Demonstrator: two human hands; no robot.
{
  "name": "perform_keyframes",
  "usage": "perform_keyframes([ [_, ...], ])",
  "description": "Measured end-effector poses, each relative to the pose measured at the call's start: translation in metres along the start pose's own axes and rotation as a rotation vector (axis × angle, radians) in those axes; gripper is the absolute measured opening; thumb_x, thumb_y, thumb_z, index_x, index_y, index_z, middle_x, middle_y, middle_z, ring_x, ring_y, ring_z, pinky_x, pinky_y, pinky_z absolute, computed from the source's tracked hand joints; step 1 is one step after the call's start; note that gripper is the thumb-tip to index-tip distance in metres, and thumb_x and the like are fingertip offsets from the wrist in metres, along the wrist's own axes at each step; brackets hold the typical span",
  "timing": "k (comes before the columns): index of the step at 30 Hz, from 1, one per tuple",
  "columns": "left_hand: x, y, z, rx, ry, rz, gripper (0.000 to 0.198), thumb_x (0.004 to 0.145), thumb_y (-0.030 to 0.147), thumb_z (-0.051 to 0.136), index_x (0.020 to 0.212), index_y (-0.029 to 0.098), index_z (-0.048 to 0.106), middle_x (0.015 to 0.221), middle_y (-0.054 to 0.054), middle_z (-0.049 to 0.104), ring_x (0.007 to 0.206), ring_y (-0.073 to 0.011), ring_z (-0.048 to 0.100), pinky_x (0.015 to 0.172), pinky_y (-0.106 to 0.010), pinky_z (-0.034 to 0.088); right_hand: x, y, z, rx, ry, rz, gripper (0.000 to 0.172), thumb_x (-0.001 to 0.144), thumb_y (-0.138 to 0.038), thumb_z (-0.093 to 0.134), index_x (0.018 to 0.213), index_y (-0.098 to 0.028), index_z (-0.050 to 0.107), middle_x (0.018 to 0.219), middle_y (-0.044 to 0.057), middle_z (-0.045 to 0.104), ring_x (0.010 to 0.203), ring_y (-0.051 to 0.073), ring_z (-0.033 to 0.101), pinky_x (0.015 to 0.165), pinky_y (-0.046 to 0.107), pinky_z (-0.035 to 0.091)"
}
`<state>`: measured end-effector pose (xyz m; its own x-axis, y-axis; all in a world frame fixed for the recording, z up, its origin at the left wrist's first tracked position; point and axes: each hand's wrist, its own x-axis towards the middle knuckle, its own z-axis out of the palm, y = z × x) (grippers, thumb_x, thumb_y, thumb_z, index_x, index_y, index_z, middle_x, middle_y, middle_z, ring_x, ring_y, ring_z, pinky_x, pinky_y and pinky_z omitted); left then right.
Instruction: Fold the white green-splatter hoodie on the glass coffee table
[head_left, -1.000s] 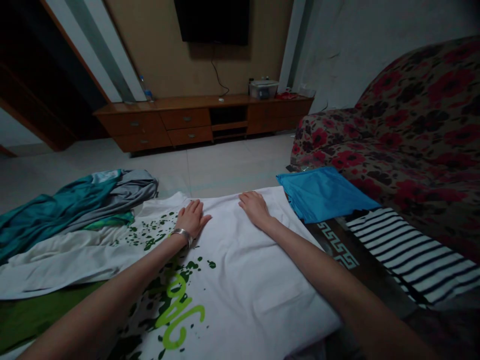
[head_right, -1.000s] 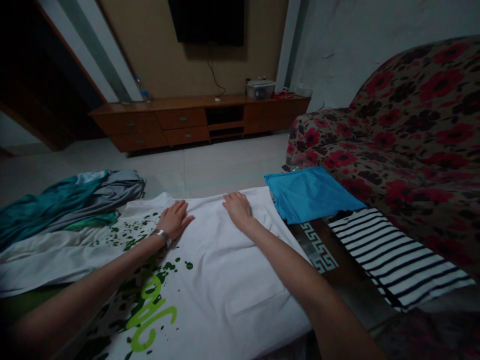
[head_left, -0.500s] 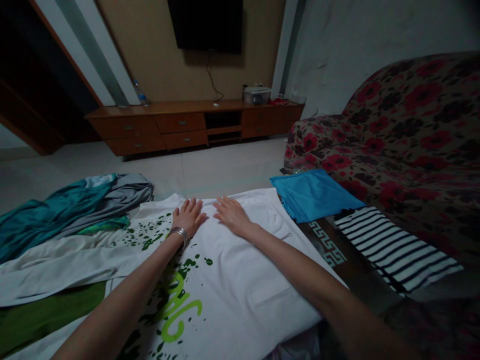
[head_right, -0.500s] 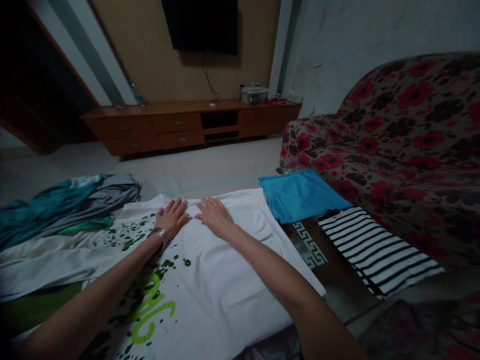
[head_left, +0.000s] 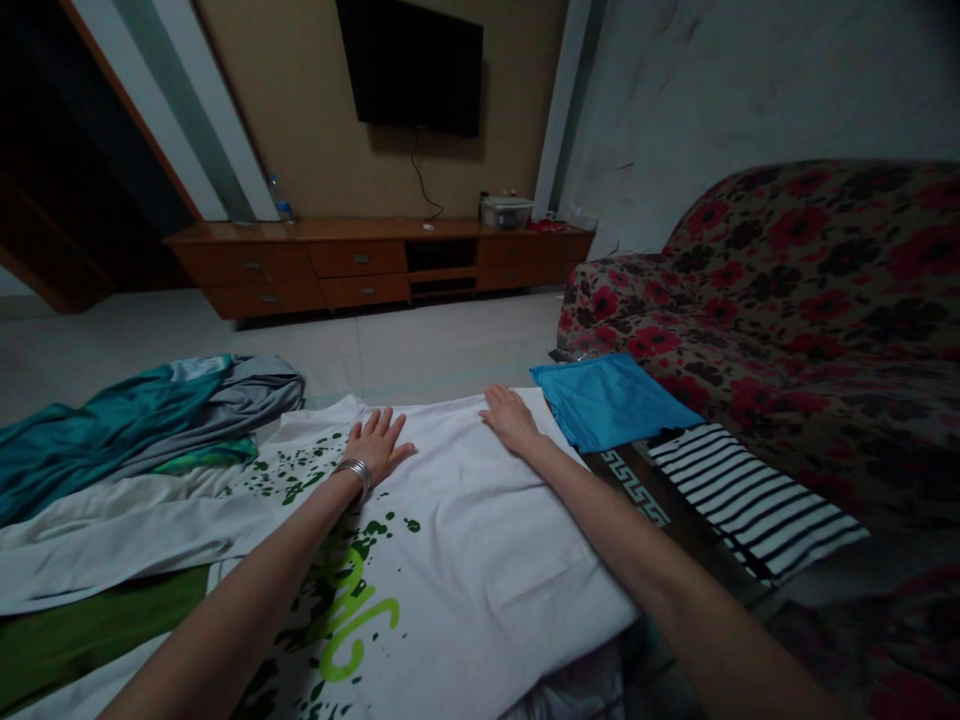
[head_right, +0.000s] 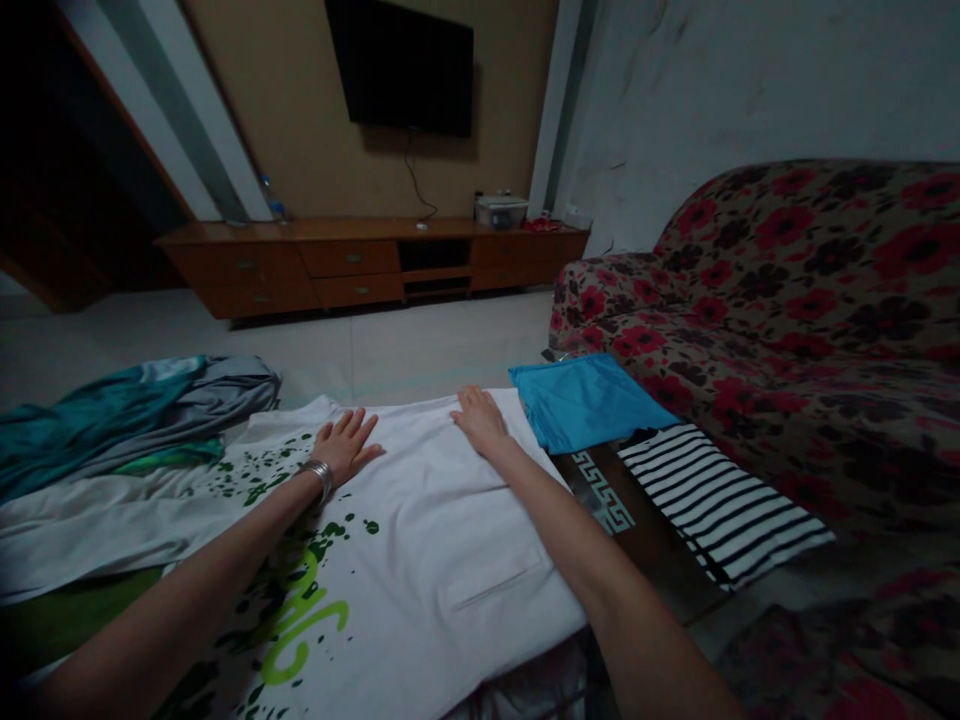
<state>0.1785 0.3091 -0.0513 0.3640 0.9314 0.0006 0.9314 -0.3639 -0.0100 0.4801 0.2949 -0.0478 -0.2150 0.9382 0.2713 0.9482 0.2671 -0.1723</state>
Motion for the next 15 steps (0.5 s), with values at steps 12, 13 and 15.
perform_keyframes([
  [12,0.000,-0.006,-0.012,-0.095,-0.013,-0.033,0.063,0.091,0.056,0.025,0.145,0.022,0.031,0.155,-0.010,0.020,0.142,-0.0279,0.017,0.109,-0.054,0.020,-0.046,0.015,-0.016,0.050,0.033,0.076,0.046,0.093,-0.029,0.044,0.134,-0.008,0.047,0.143,0.016,0.041,0.136,0.024,0.032,0.111,0.042,0.029],
  [13,-0.005,-0.004,-0.019,-0.123,-0.028,-0.057,0.061,0.093,0.052,0.025,0.145,0.021,0.030,0.155,-0.009,0.021,0.142,-0.0265,0.017,0.109,-0.053,0.022,-0.052,0.009,-0.023,0.069,0.055,0.075,0.046,0.093,-0.028,0.043,0.135,-0.008,0.047,0.143,0.016,0.041,0.136,0.023,0.032,0.111,0.041,0.029],
  [15,-0.025,0.001,-0.033,-0.135,-0.016,-0.081,0.058,0.094,0.046,0.025,0.145,0.019,0.029,0.154,-0.010,0.022,0.142,-0.0248,0.017,0.109,-0.051,0.024,-0.073,-0.005,-0.036,0.111,0.097,0.068,0.044,0.094,-0.024,0.039,0.134,-0.009,0.048,0.141,0.014,0.045,0.135,0.021,0.035,0.111,0.038,0.030],
])
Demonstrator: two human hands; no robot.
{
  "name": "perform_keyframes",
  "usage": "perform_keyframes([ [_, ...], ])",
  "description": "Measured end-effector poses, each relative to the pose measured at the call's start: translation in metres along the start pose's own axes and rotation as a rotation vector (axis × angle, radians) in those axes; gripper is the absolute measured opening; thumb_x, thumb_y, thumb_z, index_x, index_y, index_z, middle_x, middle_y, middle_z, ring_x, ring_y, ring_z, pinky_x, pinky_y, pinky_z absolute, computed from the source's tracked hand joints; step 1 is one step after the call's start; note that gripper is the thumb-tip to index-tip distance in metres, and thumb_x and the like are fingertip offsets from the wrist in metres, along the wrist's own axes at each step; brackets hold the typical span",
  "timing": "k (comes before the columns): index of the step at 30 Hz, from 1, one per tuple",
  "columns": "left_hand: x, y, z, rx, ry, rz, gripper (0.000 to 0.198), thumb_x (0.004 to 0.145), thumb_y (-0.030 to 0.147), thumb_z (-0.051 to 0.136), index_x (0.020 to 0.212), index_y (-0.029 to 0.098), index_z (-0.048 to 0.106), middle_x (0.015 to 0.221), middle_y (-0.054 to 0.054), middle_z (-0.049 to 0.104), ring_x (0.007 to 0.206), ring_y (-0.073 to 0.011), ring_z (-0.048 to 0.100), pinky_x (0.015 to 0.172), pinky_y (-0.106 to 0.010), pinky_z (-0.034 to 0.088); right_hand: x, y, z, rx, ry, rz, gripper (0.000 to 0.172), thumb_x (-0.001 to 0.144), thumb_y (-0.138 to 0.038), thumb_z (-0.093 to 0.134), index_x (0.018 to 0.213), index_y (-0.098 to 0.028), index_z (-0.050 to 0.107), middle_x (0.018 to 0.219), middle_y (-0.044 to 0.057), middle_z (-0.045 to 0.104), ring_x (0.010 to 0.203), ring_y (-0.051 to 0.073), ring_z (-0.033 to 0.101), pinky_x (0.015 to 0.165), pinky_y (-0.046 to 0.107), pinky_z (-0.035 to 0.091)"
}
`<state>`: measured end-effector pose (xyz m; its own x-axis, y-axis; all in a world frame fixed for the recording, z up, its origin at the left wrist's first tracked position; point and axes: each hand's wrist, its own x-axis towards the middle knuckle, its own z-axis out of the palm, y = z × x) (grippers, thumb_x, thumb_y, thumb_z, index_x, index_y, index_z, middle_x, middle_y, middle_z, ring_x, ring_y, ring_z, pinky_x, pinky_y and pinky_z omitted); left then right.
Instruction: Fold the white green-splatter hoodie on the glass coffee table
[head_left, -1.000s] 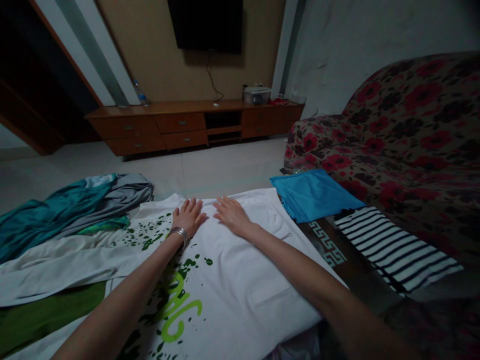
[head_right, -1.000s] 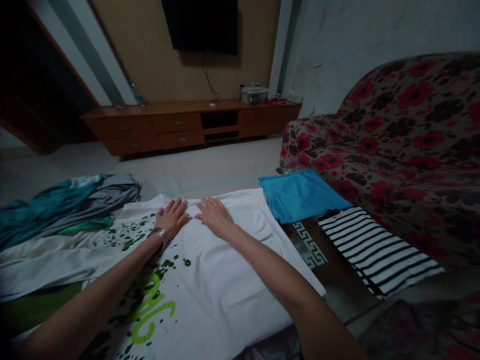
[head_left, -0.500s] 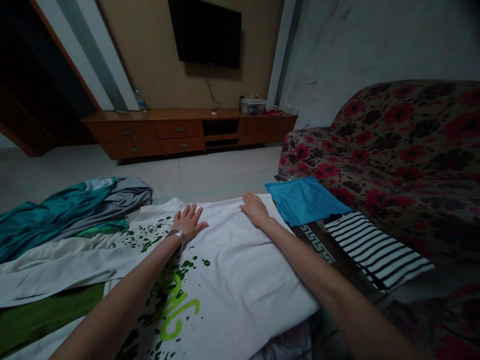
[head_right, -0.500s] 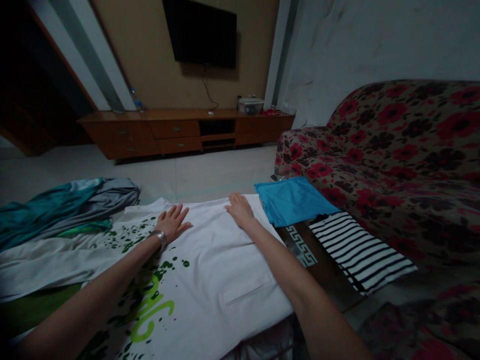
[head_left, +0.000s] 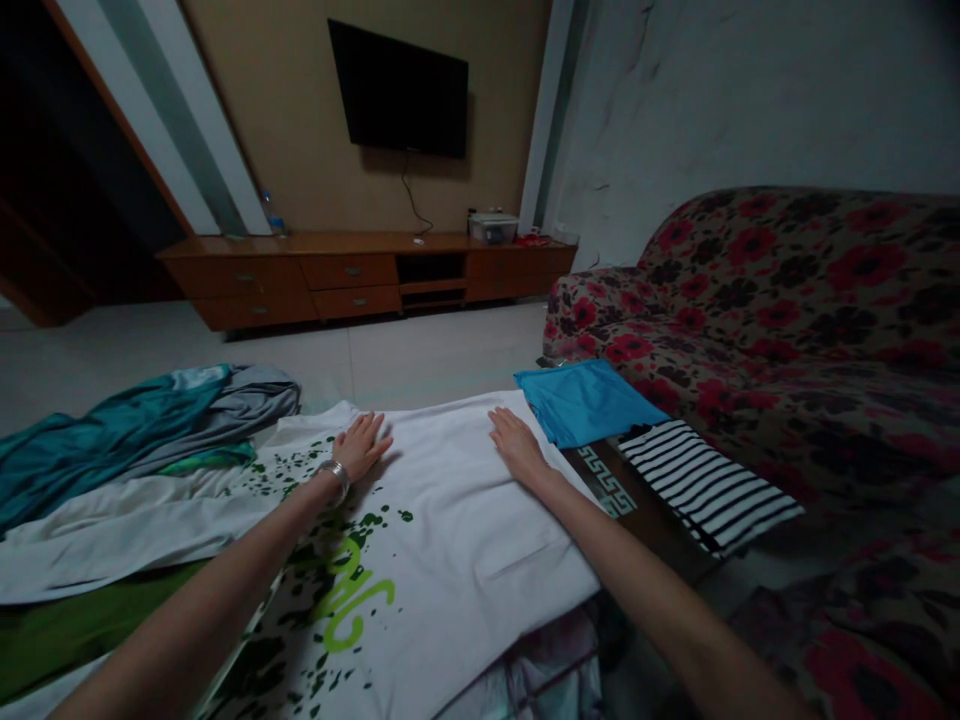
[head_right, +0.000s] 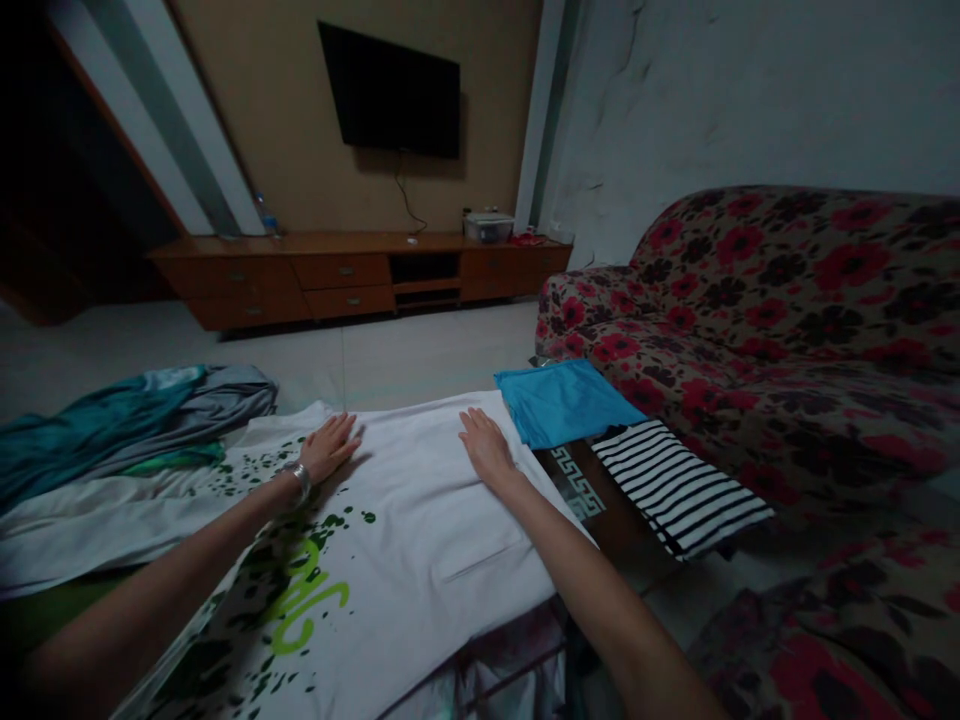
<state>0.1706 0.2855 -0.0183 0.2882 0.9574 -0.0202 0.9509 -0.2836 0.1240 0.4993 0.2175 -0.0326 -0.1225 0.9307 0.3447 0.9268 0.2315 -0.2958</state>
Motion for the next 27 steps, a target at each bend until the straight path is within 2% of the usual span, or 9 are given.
perform_keyframes([
  [3,-0.058,0.007,-0.005,0.077,0.091,0.037,0.057,0.094,0.043,0.029,0.145,0.019,0.030,0.154,-0.009,0.023,0.142,-0.0254,0.016,0.109,-0.053,0.022,-0.050,-0.010,-0.020,0.036,0.005,-0.038,0.042,0.094,-0.023,0.039,0.133,-0.011,0.049,0.138,0.012,0.050,0.132,0.020,0.039,0.110,0.037,0.032],
  [7,-0.148,0.001,0.014,0.160,0.121,0.106,0.060,0.089,0.049,0.038,0.143,0.023,0.035,0.153,-0.008,0.024,0.141,-0.0303,0.018,0.107,-0.056,0.022,-0.127,0.003,-0.039,-0.034,-0.069,-0.089,0.042,0.093,-0.028,0.043,0.133,-0.017,0.049,0.142,0.011,0.044,0.134,0.022,0.036,0.109,0.043,0.032],
  [9,-0.179,-0.008,0.025,0.175,0.100,0.164,0.062,0.087,0.052,0.041,0.143,0.025,0.036,0.153,-0.007,0.025,0.141,-0.0309,0.020,0.107,-0.054,0.021,-0.158,0.013,-0.045,-0.088,-0.089,-0.078,0.041,0.094,-0.028,0.041,0.133,-0.017,0.050,0.144,0.011,0.042,0.135,0.023,0.034,0.109,0.045,0.031],
  [11,-0.196,-0.017,0.030,0.177,0.094,0.248,0.062,0.087,0.053,0.041,0.143,0.027,0.033,0.153,-0.006,0.025,0.141,-0.0291,0.020,0.108,-0.051,0.020,-0.179,0.019,-0.052,-0.122,-0.099,-0.069,0.041,0.095,-0.027,0.039,0.133,-0.017,0.050,0.144,0.012,0.042,0.135,0.022,0.034,0.110,0.045,0.030],
  [15,-0.207,-0.018,0.024,0.196,0.089,0.353,0.058,0.089,0.053,0.037,0.143,0.031,0.032,0.153,-0.004,0.025,0.140,-0.0262,0.022,0.108,-0.046,0.021,-0.192,0.015,-0.065,-0.127,-0.112,-0.053,0.041,0.094,-0.027,0.040,0.132,-0.015,0.051,0.142,0.013,0.044,0.135,0.023,0.036,0.109,0.044,0.031],
  [19,-0.231,0.000,0.019,0.228,0.156,0.366,0.057,0.088,0.050,0.043,0.142,0.035,0.034,0.153,-0.003,0.027,0.140,-0.0282,0.023,0.107,-0.047,0.021,-0.190,-0.003,-0.069,-0.107,-0.039,-0.010,0.041,0.095,-0.030,0.039,0.131,-0.014,0.052,0.140,0.014,0.047,0.134,0.025,0.037,0.107,0.045,0.033],
  [23,-0.287,0.023,0.022,0.230,0.236,0.480,0.063,0.085,0.053,0.047,0.143,0.037,0.030,0.153,-0.003,0.026,0.139,-0.0295,0.022,0.109,-0.047,0.018,-0.191,-0.015,-0.057,-0.093,-0.023,-0.007,0.040,0.094,-0.031,0.041,0.130,-0.019,0.054,0.140,0.012,0.047,0.133,0.025,0.037,0.107,0.046,0.033],
  [27,-0.352,0.040,0.021,0.207,0.218,0.552,0.069,0.081,0.058,0.049,0.143,0.034,0.032,0.153,-0.004,0.026,0.139,-0.0310,0.022,0.111,-0.050,0.016,-0.198,-0.011,-0.045,-0.097,-0.037,-0.049,0.040,0.094,-0.031,0.042,0.129,-0.018,0.055,0.139,0.012,0.048,0.132,0.025,0.039,0.107,0.044,0.033],
])
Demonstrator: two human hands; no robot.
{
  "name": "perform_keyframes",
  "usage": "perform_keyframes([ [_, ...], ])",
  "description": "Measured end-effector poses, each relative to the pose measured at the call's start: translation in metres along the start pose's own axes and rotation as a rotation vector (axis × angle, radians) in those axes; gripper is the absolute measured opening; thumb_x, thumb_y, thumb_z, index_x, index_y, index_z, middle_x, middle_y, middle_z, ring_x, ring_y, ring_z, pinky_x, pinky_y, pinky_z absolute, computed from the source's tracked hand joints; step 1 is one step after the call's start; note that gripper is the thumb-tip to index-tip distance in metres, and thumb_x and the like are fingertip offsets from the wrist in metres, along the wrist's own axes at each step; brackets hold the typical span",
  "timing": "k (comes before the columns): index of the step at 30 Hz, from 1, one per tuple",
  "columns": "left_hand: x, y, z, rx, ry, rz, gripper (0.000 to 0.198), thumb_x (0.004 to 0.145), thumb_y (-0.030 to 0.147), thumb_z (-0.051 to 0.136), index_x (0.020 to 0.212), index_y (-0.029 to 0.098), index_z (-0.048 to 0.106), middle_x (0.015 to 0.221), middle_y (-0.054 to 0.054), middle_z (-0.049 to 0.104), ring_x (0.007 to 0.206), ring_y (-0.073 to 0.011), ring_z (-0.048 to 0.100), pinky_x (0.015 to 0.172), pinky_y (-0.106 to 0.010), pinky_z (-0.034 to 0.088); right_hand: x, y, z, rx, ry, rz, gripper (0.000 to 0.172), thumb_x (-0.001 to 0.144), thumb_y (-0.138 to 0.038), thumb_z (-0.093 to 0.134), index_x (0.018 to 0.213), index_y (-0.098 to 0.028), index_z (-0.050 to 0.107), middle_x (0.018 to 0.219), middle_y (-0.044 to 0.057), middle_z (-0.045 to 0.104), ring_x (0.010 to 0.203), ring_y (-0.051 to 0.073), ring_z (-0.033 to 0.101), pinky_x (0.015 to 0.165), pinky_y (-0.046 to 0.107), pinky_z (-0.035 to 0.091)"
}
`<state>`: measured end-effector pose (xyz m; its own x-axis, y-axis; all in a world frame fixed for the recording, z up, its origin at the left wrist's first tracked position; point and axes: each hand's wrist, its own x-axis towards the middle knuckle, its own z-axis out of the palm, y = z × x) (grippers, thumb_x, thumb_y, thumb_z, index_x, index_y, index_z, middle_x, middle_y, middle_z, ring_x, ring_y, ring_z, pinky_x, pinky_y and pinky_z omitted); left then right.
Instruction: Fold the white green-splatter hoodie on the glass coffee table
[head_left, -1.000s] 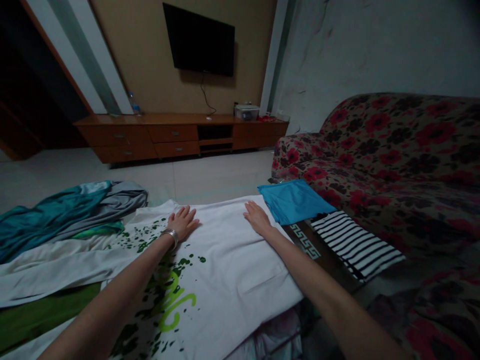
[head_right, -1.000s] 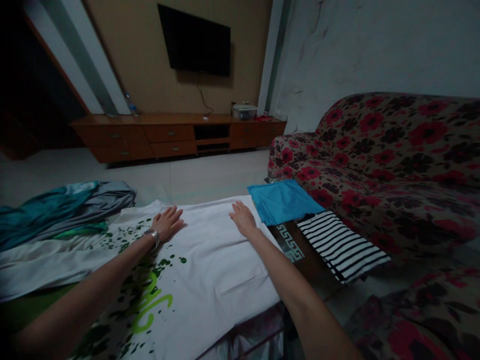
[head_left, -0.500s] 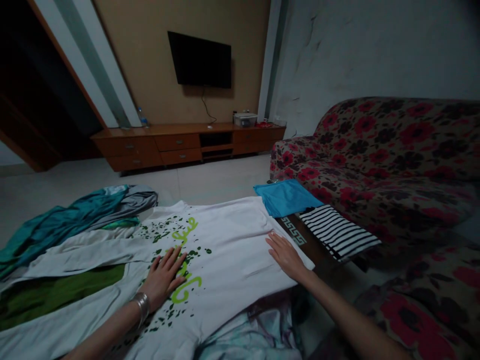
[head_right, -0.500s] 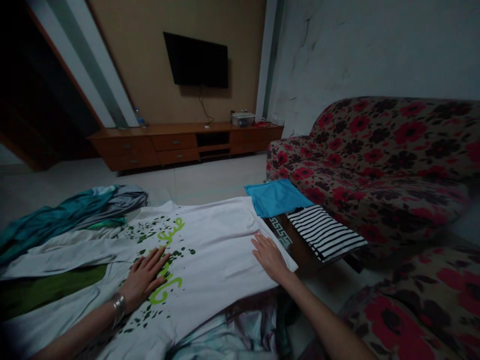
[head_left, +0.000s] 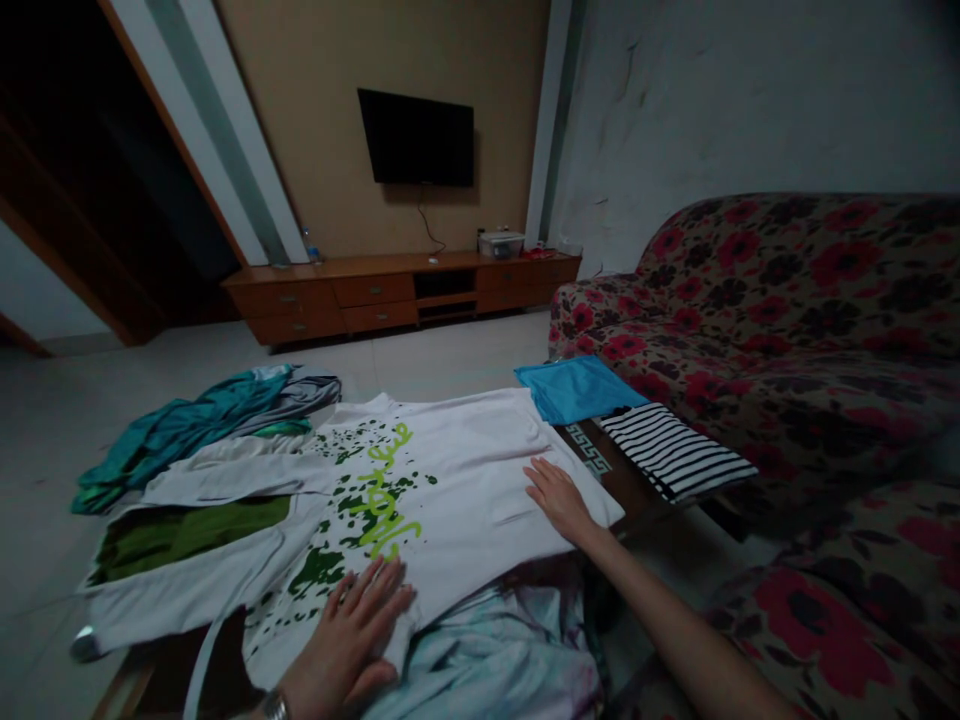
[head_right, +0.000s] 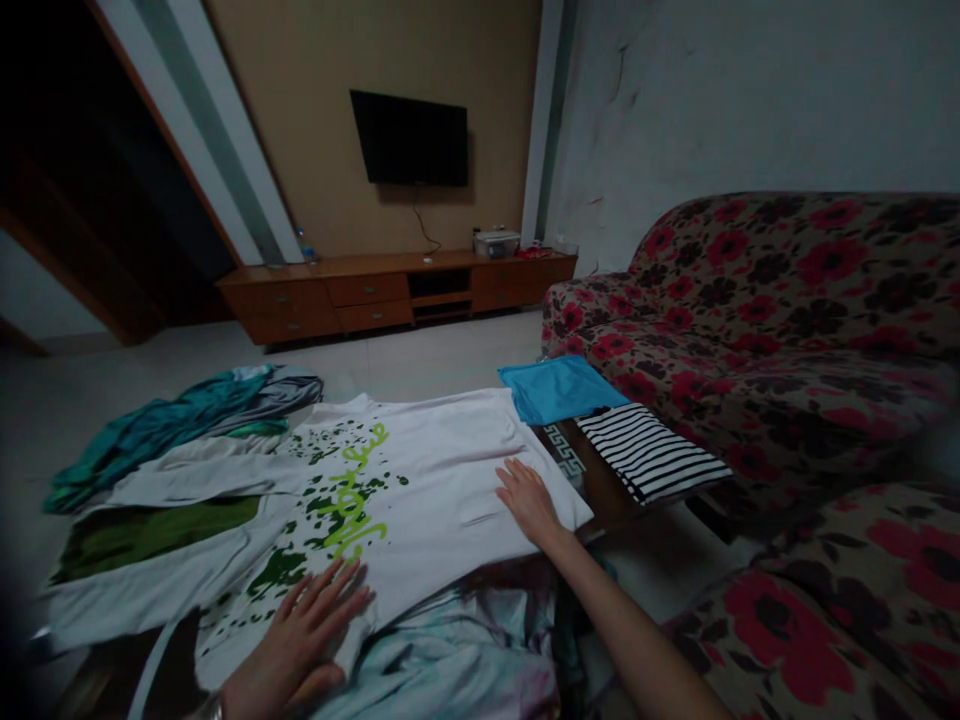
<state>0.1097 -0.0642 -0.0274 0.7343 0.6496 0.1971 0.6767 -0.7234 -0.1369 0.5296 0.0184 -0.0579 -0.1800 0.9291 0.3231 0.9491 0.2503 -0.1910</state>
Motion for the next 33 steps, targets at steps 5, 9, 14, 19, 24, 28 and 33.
perform_keyframes([
  [5,-0.036,0.023,-0.017,0.078,0.019,0.018,0.058,0.086,0.028,0.048,0.142,0.033,0.035,0.152,0.000,0.029,0.139,-0.0235,0.024,0.113,-0.042,0.018,-0.016,0.023,0.001,-0.021,0.069,-0.028,0.042,0.094,-0.034,0.037,0.128,-0.016,0.055,0.137,0.012,0.050,0.130,0.023,0.042,0.106,0.041,0.036],
  [9,-0.048,0.024,-0.019,0.101,0.077,-0.061,0.057,0.087,0.015,0.045,0.141,0.031,0.037,0.149,0.000,0.035,0.138,-0.0203,0.028,0.111,-0.039,0.024,-0.038,0.053,-0.002,-0.054,0.133,0.030,0.042,0.094,-0.034,0.035,0.123,-0.014,0.058,0.130,0.014,0.056,0.123,0.024,0.048,0.102,0.042,0.040],
  [14,-0.073,0.027,-0.021,-0.077,0.106,-0.139,0.057,0.086,0.010,0.041,0.142,0.024,0.036,0.144,-0.007,0.043,0.133,-0.0191,0.037,0.106,-0.039,0.036,-0.070,0.083,-0.016,-0.123,0.205,0.142,0.041,0.090,-0.029,0.036,0.115,-0.009,0.062,0.117,0.018,0.062,0.110,0.027,0.056,0.095,0.044,0.045],
  [19,-0.110,0.013,-0.026,-0.232,0.224,-0.259,0.048,0.088,0.009,0.037,0.132,0.024,0.048,0.132,-0.009,0.055,0.127,-0.0203,0.044,0.100,-0.039,0.043,-0.090,0.023,-0.036,0.043,0.253,-0.001,0.035,0.089,-0.030,0.042,0.115,-0.015,0.061,0.114,0.015,0.062,0.109,0.027,0.055,0.095,0.046,0.045],
  [24,-0.119,-0.016,-0.025,-0.132,0.161,-0.344,0.053,0.086,0.002,0.032,0.131,0.024,0.051,0.137,-0.008,0.051,0.131,-0.0201,0.040,0.105,-0.042,0.036,-0.087,-0.123,-0.041,0.332,0.080,-0.291,0.037,0.087,-0.020,0.048,0.123,-0.023,0.055,0.123,0.010,0.059,0.118,0.024,0.050,0.099,0.045,0.044],
  [28,-0.116,-0.026,-0.024,-0.058,0.028,-0.333,0.063,0.080,-0.003,0.032,0.135,0.025,0.047,0.145,-0.006,0.041,0.136,-0.0193,0.033,0.110,-0.044,0.027,-0.078,-0.215,-0.029,0.414,-0.074,-0.505,0.055,0.077,-0.005,0.052,0.129,-0.021,0.050,0.133,0.011,0.052,0.125,0.025,0.042,0.100,0.045,0.041],
  [33,-0.120,-0.030,-0.024,-0.103,0.035,-0.383,0.054,0.081,0.001,0.036,0.129,0.021,0.053,0.137,-0.008,0.052,0.128,-0.0194,0.043,0.104,-0.041,0.034,-0.066,-0.252,-0.013,0.585,-0.053,-0.506,0.040,0.074,0.000,0.052,0.107,-0.021,0.061,0.112,0.009,0.062,0.112,0.022,0.050,0.094,0.042,0.042],
])
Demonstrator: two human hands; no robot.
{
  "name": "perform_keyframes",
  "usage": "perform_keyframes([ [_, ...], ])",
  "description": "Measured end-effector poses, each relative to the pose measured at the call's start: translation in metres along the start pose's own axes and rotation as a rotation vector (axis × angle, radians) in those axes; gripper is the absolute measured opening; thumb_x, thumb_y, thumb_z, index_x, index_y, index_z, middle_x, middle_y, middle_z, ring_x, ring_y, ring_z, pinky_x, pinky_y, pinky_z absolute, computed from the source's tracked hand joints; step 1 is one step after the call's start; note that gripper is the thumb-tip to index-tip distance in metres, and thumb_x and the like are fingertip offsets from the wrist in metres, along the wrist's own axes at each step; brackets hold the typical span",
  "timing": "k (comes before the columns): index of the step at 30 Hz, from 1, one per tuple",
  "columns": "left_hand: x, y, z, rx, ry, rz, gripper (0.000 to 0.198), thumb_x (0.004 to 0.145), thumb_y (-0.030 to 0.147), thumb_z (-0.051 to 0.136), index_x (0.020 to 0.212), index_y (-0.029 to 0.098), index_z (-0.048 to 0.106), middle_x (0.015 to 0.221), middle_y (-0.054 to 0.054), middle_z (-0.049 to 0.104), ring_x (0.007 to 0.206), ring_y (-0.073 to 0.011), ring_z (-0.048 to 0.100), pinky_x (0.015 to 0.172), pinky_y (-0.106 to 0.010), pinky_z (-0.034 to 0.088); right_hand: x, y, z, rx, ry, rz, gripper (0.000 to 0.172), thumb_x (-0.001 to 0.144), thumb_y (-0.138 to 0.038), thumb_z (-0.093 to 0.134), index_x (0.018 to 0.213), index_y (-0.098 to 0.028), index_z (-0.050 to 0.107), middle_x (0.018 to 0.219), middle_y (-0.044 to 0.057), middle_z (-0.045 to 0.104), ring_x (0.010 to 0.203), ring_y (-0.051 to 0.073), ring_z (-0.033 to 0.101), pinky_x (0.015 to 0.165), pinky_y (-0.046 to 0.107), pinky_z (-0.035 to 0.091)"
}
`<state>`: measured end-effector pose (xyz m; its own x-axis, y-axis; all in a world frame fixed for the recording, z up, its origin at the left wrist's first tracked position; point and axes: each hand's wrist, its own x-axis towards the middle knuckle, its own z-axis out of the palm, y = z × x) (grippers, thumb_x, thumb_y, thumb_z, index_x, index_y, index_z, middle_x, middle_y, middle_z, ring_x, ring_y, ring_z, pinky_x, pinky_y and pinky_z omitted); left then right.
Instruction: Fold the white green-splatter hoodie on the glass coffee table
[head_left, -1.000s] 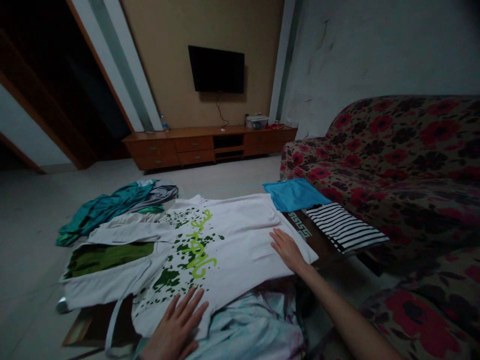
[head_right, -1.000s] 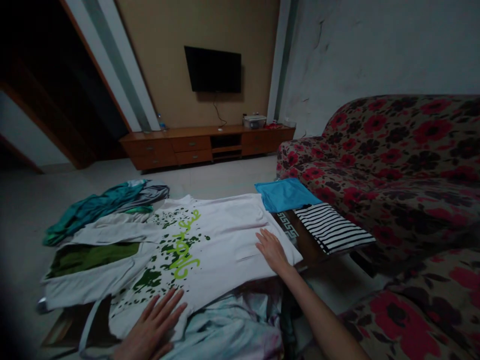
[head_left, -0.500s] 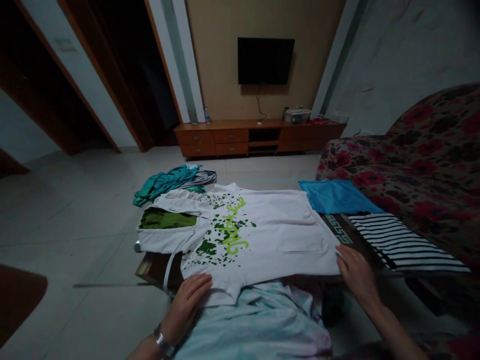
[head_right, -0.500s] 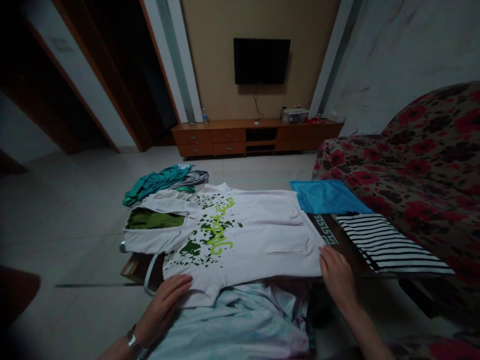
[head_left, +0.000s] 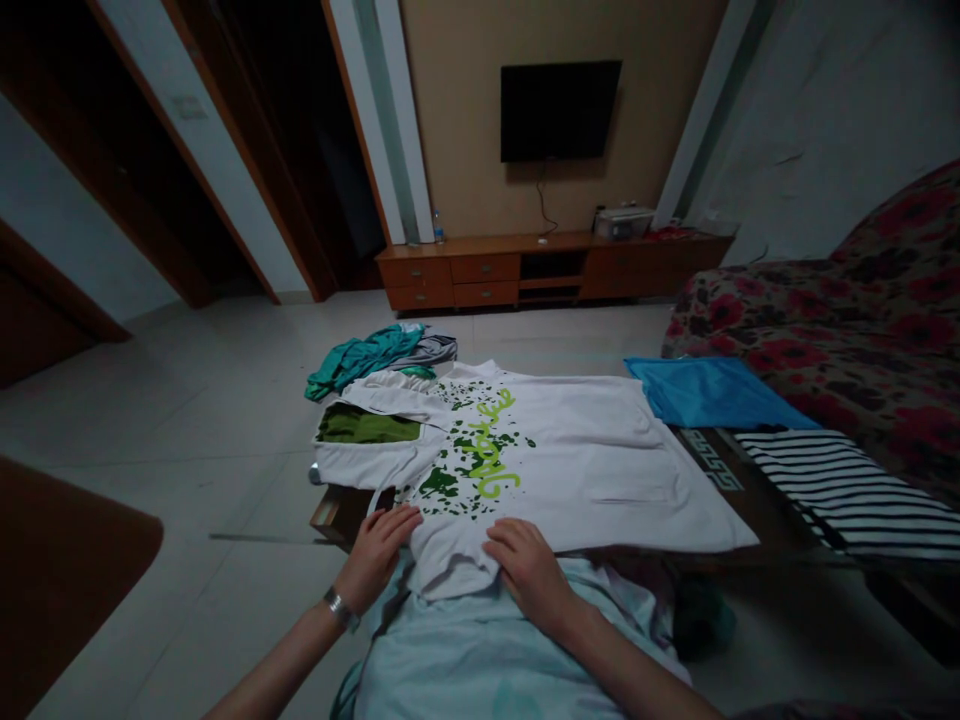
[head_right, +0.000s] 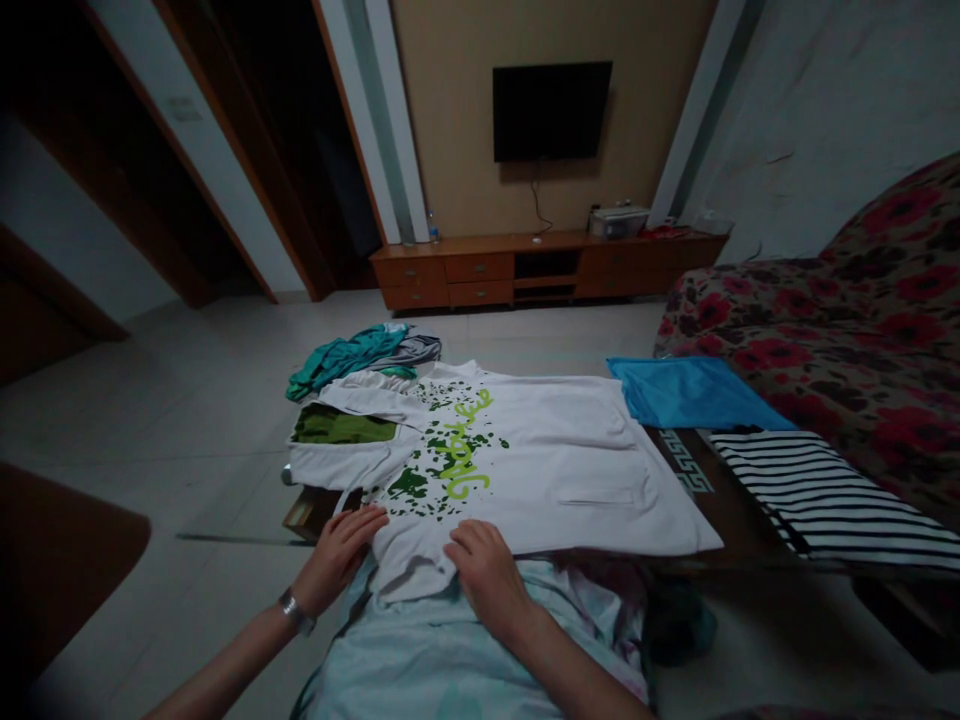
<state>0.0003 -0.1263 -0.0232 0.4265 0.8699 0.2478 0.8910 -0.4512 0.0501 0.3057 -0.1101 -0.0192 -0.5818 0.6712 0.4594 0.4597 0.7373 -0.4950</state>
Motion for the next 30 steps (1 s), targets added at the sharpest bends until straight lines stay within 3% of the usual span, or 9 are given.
perform_keyframes([
  [3,-0.001,-0.005,-0.003,-0.043,0.017,-0.011,0.045,0.084,0.005,0.039,0.121,0.021,0.059,0.131,-0.008,0.057,0.122,-0.0204,0.049,0.097,-0.039,0.040,0.003,-0.001,0.001,0.192,0.051,0.100,0.029,0.074,-0.001,0.052,0.093,-0.020,0.062,0.096,0.005,0.065,0.096,0.020,0.055,0.086,0.038,0.044],
  [8,0.004,-0.007,-0.005,-0.118,0.042,-0.037,0.035,0.089,0.016,0.041,0.116,0.023,0.062,0.122,-0.009,0.061,0.115,-0.0213,0.053,0.093,-0.038,0.044,0.001,-0.006,-0.001,0.386,0.122,0.272,0.020,0.080,-0.008,0.052,0.091,-0.021,0.062,0.092,0.005,0.064,0.091,0.019,0.057,0.081,0.033,0.045],
  [15,0.012,-0.015,-0.004,-0.181,0.071,-0.054,0.024,0.088,0.019,0.042,0.095,0.020,0.065,0.109,-0.009,0.065,0.105,-0.0208,0.057,0.087,-0.037,0.047,0.002,-0.012,0.007,0.378,0.116,0.236,0.021,0.079,-0.007,0.051,0.092,-0.021,0.061,0.091,0.005,0.064,0.091,0.020,0.056,0.081,0.034,0.045],
  [21,-0.004,-0.016,-0.018,-0.169,0.024,-0.059,0.022,0.088,0.015,0.040,0.092,0.020,0.061,0.110,-0.008,0.065,0.106,-0.0199,0.057,0.088,-0.034,0.045,-0.003,-0.019,0.013,0.341,0.064,0.202,0.023,0.077,-0.005,0.052,0.092,-0.021,0.061,0.090,0.004,0.064,0.089,0.019,0.055,0.079,0.033,0.045],
  [23,-0.010,-0.014,-0.022,-0.101,0.069,-0.142,0.026,0.085,0.014,0.039,0.099,0.019,0.060,0.117,-0.009,0.062,0.113,-0.0224,0.052,0.094,-0.038,0.041,-0.005,-0.021,0.014,0.316,0.037,0.174,0.021,0.078,-0.008,0.055,0.093,-0.022,0.061,0.091,0.003,0.064,0.089,0.019,0.055,0.080,0.033,0.045],
  [26,-0.014,-0.016,-0.022,0.014,0.173,-0.444,0.041,0.083,0.020,0.042,0.122,0.013,0.051,0.125,-0.017,0.055,0.119,-0.0303,0.047,0.095,-0.048,0.038,-0.007,-0.024,0.014,0.290,0.004,0.141,0.020,0.079,-0.016,0.064,0.097,-0.022,0.060,0.094,0.003,0.065,0.090,0.019,0.055,0.080,0.033,0.045],
  [28,-0.011,-0.022,-0.019,0.001,0.166,-0.616,0.050,0.081,0.025,0.044,0.129,0.009,0.044,0.121,-0.019,0.057,0.114,-0.0328,0.049,0.091,-0.051,0.040,-0.008,-0.026,0.013,0.284,0.006,0.142,0.021,0.079,-0.018,0.066,0.099,-0.022,0.059,0.095,0.003,0.065,0.090,0.019,0.055,0.080,0.033,0.045],
  [30,-0.004,-0.029,-0.019,-0.104,0.103,-0.686,0.051,0.079,0.025,0.045,0.127,0.009,0.044,0.107,-0.015,0.062,0.103,-0.0305,0.055,0.087,-0.049,0.042,-0.009,-0.026,0.014,0.281,0.017,0.145,0.019,0.081,-0.018,0.064,0.099,-0.022,0.059,0.094,0.004,0.064,0.090,0.019,0.055,0.079,0.033,0.045],
])
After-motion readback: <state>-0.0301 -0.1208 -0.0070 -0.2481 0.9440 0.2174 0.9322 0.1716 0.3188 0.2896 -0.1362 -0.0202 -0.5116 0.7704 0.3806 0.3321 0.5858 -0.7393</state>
